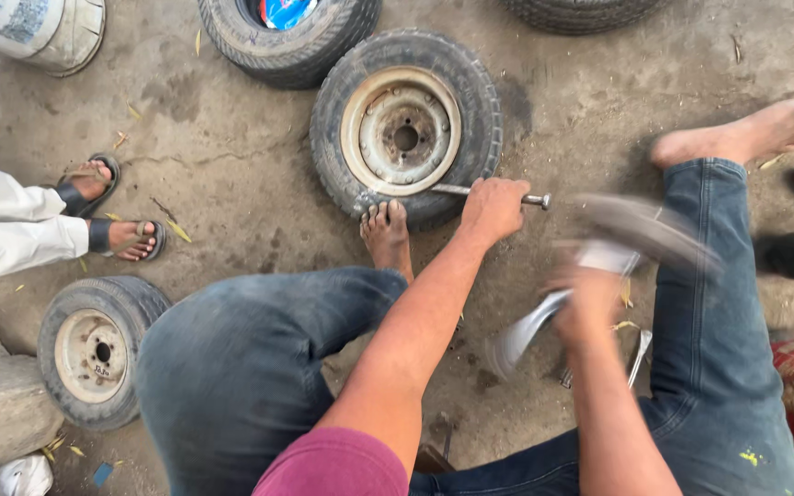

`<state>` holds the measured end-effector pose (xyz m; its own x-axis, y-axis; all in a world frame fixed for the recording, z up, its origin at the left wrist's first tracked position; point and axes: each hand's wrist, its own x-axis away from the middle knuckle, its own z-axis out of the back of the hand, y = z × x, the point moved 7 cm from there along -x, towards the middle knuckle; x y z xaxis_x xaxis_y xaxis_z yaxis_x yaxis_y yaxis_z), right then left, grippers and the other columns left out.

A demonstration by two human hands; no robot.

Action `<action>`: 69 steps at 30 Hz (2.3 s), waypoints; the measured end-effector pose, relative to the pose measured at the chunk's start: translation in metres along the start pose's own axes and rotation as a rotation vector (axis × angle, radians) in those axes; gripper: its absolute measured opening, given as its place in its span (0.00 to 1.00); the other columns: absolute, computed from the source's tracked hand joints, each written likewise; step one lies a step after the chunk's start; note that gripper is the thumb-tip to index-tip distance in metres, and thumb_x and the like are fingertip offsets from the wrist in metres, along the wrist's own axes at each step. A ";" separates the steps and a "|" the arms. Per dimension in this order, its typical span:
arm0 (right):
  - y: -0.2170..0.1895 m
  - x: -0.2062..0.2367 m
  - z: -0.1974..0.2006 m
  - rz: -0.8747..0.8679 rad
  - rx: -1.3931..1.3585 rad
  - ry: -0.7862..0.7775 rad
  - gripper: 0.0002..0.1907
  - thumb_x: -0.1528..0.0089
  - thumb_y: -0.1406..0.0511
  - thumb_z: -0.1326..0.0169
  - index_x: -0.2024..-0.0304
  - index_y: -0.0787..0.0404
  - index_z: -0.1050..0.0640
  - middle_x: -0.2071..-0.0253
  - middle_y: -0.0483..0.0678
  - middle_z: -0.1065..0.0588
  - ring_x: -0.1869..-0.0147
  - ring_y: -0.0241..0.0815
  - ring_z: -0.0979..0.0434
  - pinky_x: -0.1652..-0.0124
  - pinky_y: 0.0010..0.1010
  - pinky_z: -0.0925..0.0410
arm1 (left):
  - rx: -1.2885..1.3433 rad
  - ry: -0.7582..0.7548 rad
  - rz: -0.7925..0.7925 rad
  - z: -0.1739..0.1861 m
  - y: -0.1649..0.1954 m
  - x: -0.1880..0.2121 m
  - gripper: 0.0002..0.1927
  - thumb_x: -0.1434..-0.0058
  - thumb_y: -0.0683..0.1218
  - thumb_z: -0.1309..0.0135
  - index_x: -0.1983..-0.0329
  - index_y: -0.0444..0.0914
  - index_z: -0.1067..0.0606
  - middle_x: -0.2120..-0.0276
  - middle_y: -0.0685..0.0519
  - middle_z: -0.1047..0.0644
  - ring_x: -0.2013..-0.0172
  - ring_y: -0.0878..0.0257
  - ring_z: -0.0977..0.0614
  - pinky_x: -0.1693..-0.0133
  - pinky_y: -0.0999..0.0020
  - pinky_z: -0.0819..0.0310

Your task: The person sits on the ground and hammers a pry bar around the wheel to break the tire bead loose from the rim, then works the tire off the rim by hand. They pull the inner tube out of the tire, inflate it with an air hose, and press a patch onto the tube.

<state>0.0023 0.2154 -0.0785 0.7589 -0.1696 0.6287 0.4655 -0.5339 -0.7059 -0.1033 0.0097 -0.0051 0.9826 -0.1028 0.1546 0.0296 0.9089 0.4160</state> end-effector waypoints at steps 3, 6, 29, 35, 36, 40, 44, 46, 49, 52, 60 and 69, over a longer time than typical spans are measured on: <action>0.065 0.021 -0.035 -0.546 -0.054 -0.149 0.15 0.36 0.61 0.41 0.70 0.52 0.34 0.82 0.35 0.41 0.82 0.29 0.41 0.81 0.25 0.43 | -0.081 -0.039 -0.063 -0.006 -0.004 0.010 0.04 0.48 0.46 0.40 0.69 0.45 0.20 0.69 0.49 0.18 0.60 0.49 0.16 0.55 0.49 0.29; 0.024 0.029 -0.033 -0.497 -0.155 -0.194 0.13 0.37 0.60 0.42 0.71 0.49 0.34 0.83 0.34 0.42 0.81 0.28 0.42 0.80 0.23 0.43 | -0.098 -0.009 -0.124 -0.006 -0.005 0.021 0.06 0.52 0.45 0.40 0.69 0.45 0.20 0.70 0.51 0.18 0.61 0.50 0.16 0.57 0.50 0.30; 0.027 0.044 -0.066 -0.595 -0.303 -0.219 0.14 0.39 0.63 0.46 0.75 0.52 0.37 0.82 0.36 0.42 0.80 0.28 0.42 0.80 0.22 0.43 | -0.149 0.543 -0.037 0.040 -0.084 0.076 0.40 0.52 0.55 0.40 0.36 0.35 0.32 0.37 0.38 0.30 0.32 0.38 0.34 0.32 0.44 0.47; -0.040 0.034 -0.053 -0.387 -0.472 -0.226 0.14 0.37 0.65 0.46 0.72 0.53 0.37 0.80 0.36 0.42 0.79 0.28 0.42 0.78 0.22 0.42 | -0.376 0.278 0.186 0.020 -0.103 0.053 0.53 0.40 0.71 0.48 0.29 0.26 0.45 0.37 0.26 0.38 0.35 0.29 0.40 0.33 0.37 0.53; -0.056 0.030 -0.044 -0.289 -0.434 -0.218 0.14 0.36 0.66 0.46 0.72 0.52 0.37 0.80 0.36 0.42 0.79 0.28 0.42 0.78 0.22 0.43 | -0.312 0.224 0.300 0.014 -0.100 0.040 0.53 0.40 0.71 0.48 0.29 0.26 0.47 0.37 0.25 0.39 0.35 0.28 0.41 0.33 0.37 0.54; -0.121 0.026 0.007 0.065 -0.420 -0.153 0.12 0.34 0.66 0.46 0.69 0.54 0.35 0.78 0.38 0.41 0.78 0.31 0.42 0.75 0.25 0.42 | 0.136 0.228 0.535 0.001 -0.052 -0.018 0.35 0.38 0.51 0.49 0.27 0.42 0.37 0.37 0.37 0.31 0.34 0.43 0.31 0.35 0.50 0.38; -0.183 0.030 0.072 0.436 -0.458 -0.078 0.10 0.35 0.67 0.44 0.68 0.56 0.32 0.78 0.40 0.38 0.78 0.33 0.39 0.77 0.27 0.40 | -0.105 0.493 -0.038 0.018 0.023 -0.039 0.37 0.52 0.49 0.37 0.38 0.39 0.32 0.46 0.43 0.28 0.44 0.46 0.27 0.42 0.50 0.35; -0.198 0.029 0.092 0.609 -0.478 0.032 0.08 0.36 0.68 0.43 0.67 0.57 0.30 0.77 0.40 0.36 0.79 0.34 0.38 0.78 0.28 0.39 | 0.032 0.281 -0.063 0.001 0.020 -0.042 0.30 0.50 0.52 0.36 0.45 0.39 0.29 0.56 0.44 0.23 0.51 0.47 0.22 0.48 0.49 0.31; -0.180 0.026 0.086 0.768 -0.354 0.323 0.07 0.37 0.68 0.42 0.67 0.58 0.28 0.77 0.42 0.33 0.79 0.35 0.36 0.79 0.30 0.38 | 0.086 0.092 -0.051 -0.019 0.010 -0.039 0.17 0.40 0.55 0.36 0.56 0.42 0.27 0.64 0.48 0.19 0.56 0.47 0.18 0.52 0.48 0.28; -0.102 0.011 0.014 0.485 0.133 0.256 0.05 0.38 0.69 0.41 0.66 0.60 0.25 0.77 0.43 0.31 0.80 0.37 0.33 0.80 0.32 0.37 | 0.106 0.118 -0.126 -0.019 0.010 -0.036 0.14 0.47 0.51 0.35 0.63 0.43 0.26 0.67 0.47 0.19 0.60 0.45 0.17 0.57 0.47 0.27; 0.024 0.032 -0.039 -0.445 0.144 -0.017 0.08 0.38 0.65 0.41 0.68 0.55 0.28 0.79 0.39 0.36 0.80 0.32 0.38 0.80 0.26 0.40 | 0.015 0.246 -0.240 0.008 0.000 -0.016 0.12 0.50 0.39 0.44 0.62 0.40 0.28 0.66 0.46 0.20 0.59 0.44 0.18 0.58 0.45 0.29; -0.187 0.024 0.051 0.603 -0.365 0.059 0.06 0.36 0.66 0.45 0.65 0.60 0.29 0.78 0.40 0.36 0.79 0.34 0.36 0.78 0.28 0.37 | 0.054 0.144 -0.162 0.007 0.001 -0.018 0.10 0.49 0.40 0.43 0.64 0.41 0.28 0.68 0.49 0.20 0.59 0.47 0.18 0.57 0.47 0.31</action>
<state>-0.0429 0.3536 0.0515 0.8056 -0.5623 0.1869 -0.2184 -0.5750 -0.7884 -0.1225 0.0091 -0.0010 0.9820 -0.1831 -0.0465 0.1831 0.8618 0.4730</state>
